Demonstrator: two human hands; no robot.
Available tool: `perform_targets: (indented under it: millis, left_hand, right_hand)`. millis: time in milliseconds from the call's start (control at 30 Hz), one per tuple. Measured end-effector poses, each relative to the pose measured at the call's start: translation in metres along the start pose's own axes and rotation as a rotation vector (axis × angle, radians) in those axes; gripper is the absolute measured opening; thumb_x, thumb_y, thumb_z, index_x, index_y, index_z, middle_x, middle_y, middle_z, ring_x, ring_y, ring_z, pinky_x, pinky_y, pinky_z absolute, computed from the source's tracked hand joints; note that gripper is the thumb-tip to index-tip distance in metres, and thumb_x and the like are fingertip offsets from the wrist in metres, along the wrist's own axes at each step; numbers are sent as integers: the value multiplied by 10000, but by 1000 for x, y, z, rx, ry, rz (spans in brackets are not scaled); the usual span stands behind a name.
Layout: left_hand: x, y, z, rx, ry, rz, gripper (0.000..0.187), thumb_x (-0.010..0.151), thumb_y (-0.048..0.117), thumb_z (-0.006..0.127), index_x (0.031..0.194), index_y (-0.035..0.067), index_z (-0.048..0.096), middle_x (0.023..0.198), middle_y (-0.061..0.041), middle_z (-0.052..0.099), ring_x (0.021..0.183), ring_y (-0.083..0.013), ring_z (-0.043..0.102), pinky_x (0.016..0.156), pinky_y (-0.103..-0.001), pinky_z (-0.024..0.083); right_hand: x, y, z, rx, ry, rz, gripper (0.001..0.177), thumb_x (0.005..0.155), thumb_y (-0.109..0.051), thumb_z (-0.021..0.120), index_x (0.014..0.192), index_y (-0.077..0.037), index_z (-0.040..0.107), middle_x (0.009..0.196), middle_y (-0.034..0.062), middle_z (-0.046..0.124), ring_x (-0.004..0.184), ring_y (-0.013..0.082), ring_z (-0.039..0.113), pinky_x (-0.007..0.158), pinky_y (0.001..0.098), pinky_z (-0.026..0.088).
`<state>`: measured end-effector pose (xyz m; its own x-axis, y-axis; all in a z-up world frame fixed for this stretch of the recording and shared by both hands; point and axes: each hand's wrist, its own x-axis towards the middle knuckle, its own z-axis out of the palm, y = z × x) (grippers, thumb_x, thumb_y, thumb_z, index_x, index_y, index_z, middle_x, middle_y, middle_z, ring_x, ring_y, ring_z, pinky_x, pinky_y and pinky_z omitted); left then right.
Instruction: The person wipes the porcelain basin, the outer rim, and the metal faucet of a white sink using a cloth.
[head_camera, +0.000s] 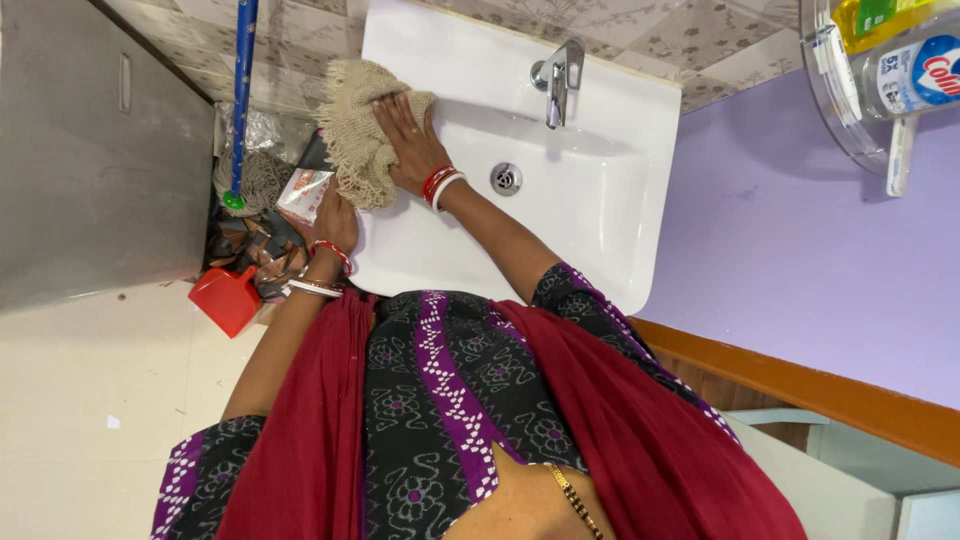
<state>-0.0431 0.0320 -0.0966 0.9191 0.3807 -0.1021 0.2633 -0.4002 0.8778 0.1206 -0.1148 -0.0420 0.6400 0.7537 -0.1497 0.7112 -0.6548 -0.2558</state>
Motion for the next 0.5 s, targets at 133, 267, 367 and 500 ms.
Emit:
perform_targets:
  millis: [133,267,367,500]
  left_hand:
    - [-8,29,-12,-77,-46,-93,602,1082,467,281,1516,77,430,1487,-242,520,1361,-423,497,1120,-463,378]
    - [-8,47,-21,-86,-51,-77,665,1078,546,252,1508,83,458,1488,-226,534,1375,-395,502,1137,-460,374]
    - [-11,61,-25,-82,-65,-135,678,1064,556,235,1507,96,464,1467,-211,546,1361,-383,514,1127,-456,375]
    - [-12,69,-28,-74,-77,-187,677,1045,557,233,1500,117,475,1461,-190,554,1349,-379,519,1108,-454,383]
  right_hand:
    - [11,13,-29,-53,-63,52,1071,776,-248,699,1645,-160,81,1732,95,98,1598,251,-10,1290,608,-23]
    - [11,33,-39,-97,76,272,1053,799,-329,712,1622,-111,93,1712,142,88,1578,288,-20,1256,610,-35]
    - [5,67,-54,-210,58,551,1005,863,-365,662,1638,-11,128,1721,180,122,1583,345,-41,1256,626,-60]
    - [-13,110,-64,-200,56,735,976,905,-481,597,1588,46,139,1670,258,117,1542,444,-85,1253,583,-80]
